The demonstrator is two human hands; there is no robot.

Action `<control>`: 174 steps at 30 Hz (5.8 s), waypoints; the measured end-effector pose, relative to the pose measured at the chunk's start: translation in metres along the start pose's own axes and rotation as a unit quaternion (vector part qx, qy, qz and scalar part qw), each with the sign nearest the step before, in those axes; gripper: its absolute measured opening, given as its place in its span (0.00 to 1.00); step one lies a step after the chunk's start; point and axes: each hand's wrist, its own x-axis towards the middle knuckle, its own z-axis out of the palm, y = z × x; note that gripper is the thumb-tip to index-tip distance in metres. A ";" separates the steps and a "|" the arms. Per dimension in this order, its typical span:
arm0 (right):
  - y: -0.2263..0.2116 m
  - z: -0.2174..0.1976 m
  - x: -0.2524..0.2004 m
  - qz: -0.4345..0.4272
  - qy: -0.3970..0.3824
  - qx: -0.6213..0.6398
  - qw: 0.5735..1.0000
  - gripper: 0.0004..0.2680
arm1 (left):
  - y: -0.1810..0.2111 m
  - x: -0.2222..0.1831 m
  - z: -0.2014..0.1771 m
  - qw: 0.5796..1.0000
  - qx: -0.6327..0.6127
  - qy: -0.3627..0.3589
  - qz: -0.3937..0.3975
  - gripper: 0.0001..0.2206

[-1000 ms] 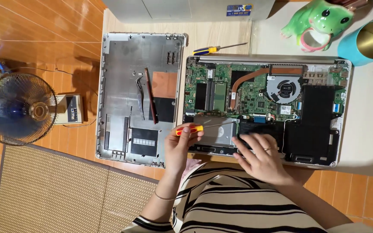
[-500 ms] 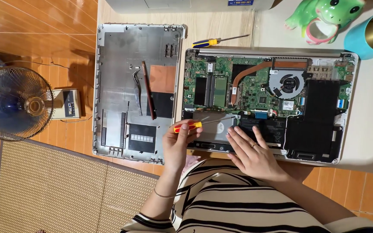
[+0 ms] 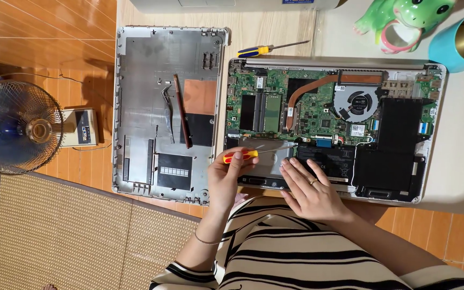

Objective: Dismantling a laptop and cleaning internal components such as the fan and motherboard.

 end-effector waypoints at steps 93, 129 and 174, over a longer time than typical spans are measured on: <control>0.007 0.005 0.006 -0.012 0.018 -0.002 1.000 0.15 | 0.105 0.010 0.047 0.806 0.489 -0.207 0.260 0.06; 0.013 0.020 -0.016 0.022 -0.009 0.099 0.995 0.11 | 0.099 0.013 0.140 0.465 0.740 -0.347 0.341 0.04; 0.010 0.009 -0.005 0.021 0.053 0.107 0.993 0.10 | 0.111 0.005 0.140 0.373 0.758 -0.288 0.450 0.30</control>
